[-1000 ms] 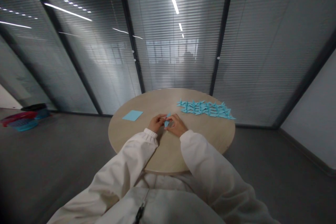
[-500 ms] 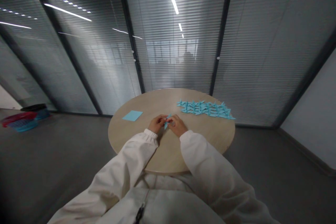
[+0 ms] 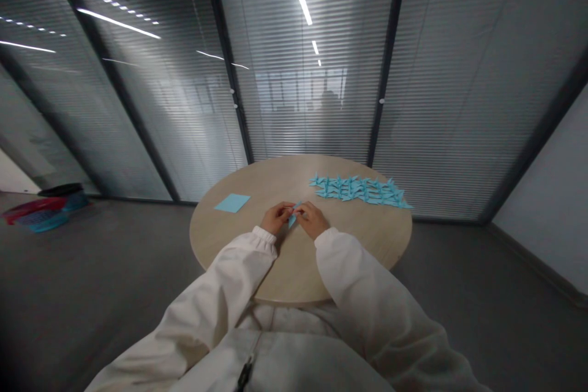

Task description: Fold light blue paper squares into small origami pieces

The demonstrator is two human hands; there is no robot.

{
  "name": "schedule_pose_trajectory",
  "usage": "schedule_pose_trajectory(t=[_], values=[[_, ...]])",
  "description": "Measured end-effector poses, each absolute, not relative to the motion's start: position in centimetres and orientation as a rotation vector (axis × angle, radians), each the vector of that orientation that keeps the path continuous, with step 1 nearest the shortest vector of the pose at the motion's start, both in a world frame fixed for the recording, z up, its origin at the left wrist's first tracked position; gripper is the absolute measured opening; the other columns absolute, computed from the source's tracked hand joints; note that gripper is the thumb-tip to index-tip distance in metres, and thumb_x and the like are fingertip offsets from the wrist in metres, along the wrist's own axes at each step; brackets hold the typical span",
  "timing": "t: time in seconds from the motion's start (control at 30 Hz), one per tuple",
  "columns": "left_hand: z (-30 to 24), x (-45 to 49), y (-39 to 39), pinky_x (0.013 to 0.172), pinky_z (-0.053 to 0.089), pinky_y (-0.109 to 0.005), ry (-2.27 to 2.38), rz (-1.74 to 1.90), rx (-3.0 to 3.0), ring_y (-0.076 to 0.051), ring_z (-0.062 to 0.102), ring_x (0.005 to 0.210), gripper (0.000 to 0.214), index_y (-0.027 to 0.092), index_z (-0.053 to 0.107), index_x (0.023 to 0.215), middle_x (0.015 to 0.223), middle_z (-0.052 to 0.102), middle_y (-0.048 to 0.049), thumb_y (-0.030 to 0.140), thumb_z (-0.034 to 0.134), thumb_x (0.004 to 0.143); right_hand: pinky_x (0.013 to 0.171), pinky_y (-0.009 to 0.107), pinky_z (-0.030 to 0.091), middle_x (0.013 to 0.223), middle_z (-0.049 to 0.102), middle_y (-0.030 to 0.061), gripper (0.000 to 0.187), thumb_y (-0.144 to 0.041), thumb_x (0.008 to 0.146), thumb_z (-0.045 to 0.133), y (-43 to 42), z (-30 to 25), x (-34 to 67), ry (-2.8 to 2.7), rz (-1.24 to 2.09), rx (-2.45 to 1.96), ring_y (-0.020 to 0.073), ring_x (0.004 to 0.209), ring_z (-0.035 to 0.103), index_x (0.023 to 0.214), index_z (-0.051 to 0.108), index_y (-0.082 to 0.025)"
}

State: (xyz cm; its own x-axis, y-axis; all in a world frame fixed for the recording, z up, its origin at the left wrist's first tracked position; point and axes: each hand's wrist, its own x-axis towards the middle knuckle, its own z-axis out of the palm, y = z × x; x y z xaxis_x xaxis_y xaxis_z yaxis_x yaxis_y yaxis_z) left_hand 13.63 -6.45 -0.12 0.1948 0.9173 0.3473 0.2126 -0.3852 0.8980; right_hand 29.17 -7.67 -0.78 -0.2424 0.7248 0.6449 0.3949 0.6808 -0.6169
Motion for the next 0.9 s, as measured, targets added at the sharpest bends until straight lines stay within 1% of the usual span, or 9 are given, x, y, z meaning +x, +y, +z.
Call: schedule_pose_trajectory(t=[0.13, 0.2, 0.27, 0.33, 0.47, 0.57, 0.7, 0.77, 0.9], values=[[-0.1, 13.4, -6.7, 0.049, 0.036, -0.019, 1.043, 1.234, 1.824, -0.009, 0.042, 0.048, 0.040, 0.016, 0.058, 0.112, 0.052, 0.049, 0.0043, 0.033, 0.054, 0.075, 0.064, 0.026, 0.047, 0.084, 0.057, 0.0043, 0.014, -0.026, 0.082, 0.047, -7.4, -1.0, 29.2, -1.861, 0.414, -0.871, 0.0158, 0.080, 0.054, 0.083, 0.059, -0.020], [-0.1, 13.5, -6.8, 0.049, 0.035, -0.019, 1.027, 1.245, 1.826, -0.009, 0.041, 0.047, 0.037, 0.016, 0.059, 0.108, 0.051, 0.048, 0.0045, 0.034, 0.053, 0.076, 0.064, 0.027, 0.049, 0.084, 0.057, 0.0045, 0.016, -0.029, 0.084, 0.046, -7.2, -1.3, 29.2, -1.847, 0.440, -0.869, 0.0159, 0.080, 0.054, 0.084, 0.059, -0.020], [0.0, 13.5, -6.8, 0.049, 0.035, -0.019, 1.024, 1.257, 1.804, -0.009, 0.042, 0.048, 0.031, 0.016, 0.064, 0.097, 0.052, 0.048, 0.0033, 0.036, 0.053, 0.076, 0.064, 0.028, 0.050, 0.085, 0.056, 0.0045, 0.018, -0.032, 0.084, 0.045, -7.0, -1.5, 29.2, -1.822, 0.462, -0.876, 0.0162, 0.079, 0.055, 0.085, 0.059, -0.020], [0.1, 13.6, -6.8, 0.048, 0.035, -0.019, 1.031, 1.272, 1.775, -0.009, 0.042, 0.048, 0.028, 0.015, 0.065, 0.091, 0.052, 0.049, 0.0028, 0.037, 0.055, 0.075, 0.063, 0.028, 0.051, 0.086, 0.056, 0.0043, 0.020, -0.035, 0.085, 0.044, -6.9, -1.7, 29.3, -1.804, 0.472, -0.882, 0.0164, 0.079, 0.055, 0.086, 0.059, -0.020], [0.1, 13.8, -6.7, 0.048, 0.033, -0.018, 1.017, 1.267, 1.773, -0.008, 0.041, 0.047, 0.037, 0.015, 0.062, 0.098, 0.052, 0.049, 0.0042, 0.039, 0.062, 0.070, 0.062, 0.027, 0.052, 0.089, 0.057, 0.0048, 0.022, -0.037, 0.086, 0.042, -6.7, -1.8, 29.3, -1.791, 0.496, -0.875, 0.0167, 0.081, 0.056, 0.087, 0.058, -0.021], [0.0, 13.7, -6.6, 0.052, 0.036, -0.019, 0.982, 1.229, 1.804, -0.008, 0.046, 0.051, 0.043, 0.014, 0.060, 0.102, 0.057, 0.054, 0.0032, 0.038, 0.066, 0.067, 0.060, 0.026, 0.052, 0.089, 0.058, 0.0045, 0.022, -0.037, 0.086, 0.042, -6.7, -1.8, 29.3, -1.772, 0.522, -0.892, 0.0165, 0.081, 0.057, 0.088, 0.058, -0.022], [-0.1, 13.5, -6.5, 0.061, 0.042, -0.021, 0.947, 1.196, 1.787, -0.011, 0.054, 0.061, 0.045, 0.013, 0.060, 0.104, 0.069, 0.062, -0.0013, 0.033, 0.068, 0.065, 0.054, 0.024, 0.052, 0.089, 0.059, 0.0040, 0.022, -0.037, 0.085, 0.043, -7.0, -1.7, 29.3, -1.744, 0.569, -0.908, 0.0158, 0.079, 0.057, 0.089, 0.057, -0.021], [-0.1, 13.5, -6.5, 0.061, 0.042, -0.022, 0.947, 1.196, 1.772, -0.012, 0.056, 0.061, 0.045, 0.013, 0.060, 0.105, 0.069, 0.062, -0.0017, 0.030, 0.068, 0.064, 0.051, 0.023, 0.051, 0.090, 0.058, 0.0040, 0.022, -0.037, 0.085, 0.042, -7.1, -1.6, 29.3, -1.736, 0.585, -0.905, 0.0154, 0.078, 0.057, 0.089, 0.057, -0.021], [-0.1, 13.5, -6.4, 0.060, 0.043, -0.022, 0.969, 1.208, 1.766, -0.012, 0.056, 0.060, 0.045, 0.014, 0.060, 0.106, 0.067, 0.062, -0.0010, 0.028, 0.068, 0.064, 0.050, 0.023, 0.052, 0.091, 0.058, 0.0043, 0.023, -0.037, 0.086, 0.042, -6.9, -1.5, 29.3, -1.718, 0.565, -0.915, 0.0151, 0.076, 0.057, 0.090, 0.057, -0.020]])
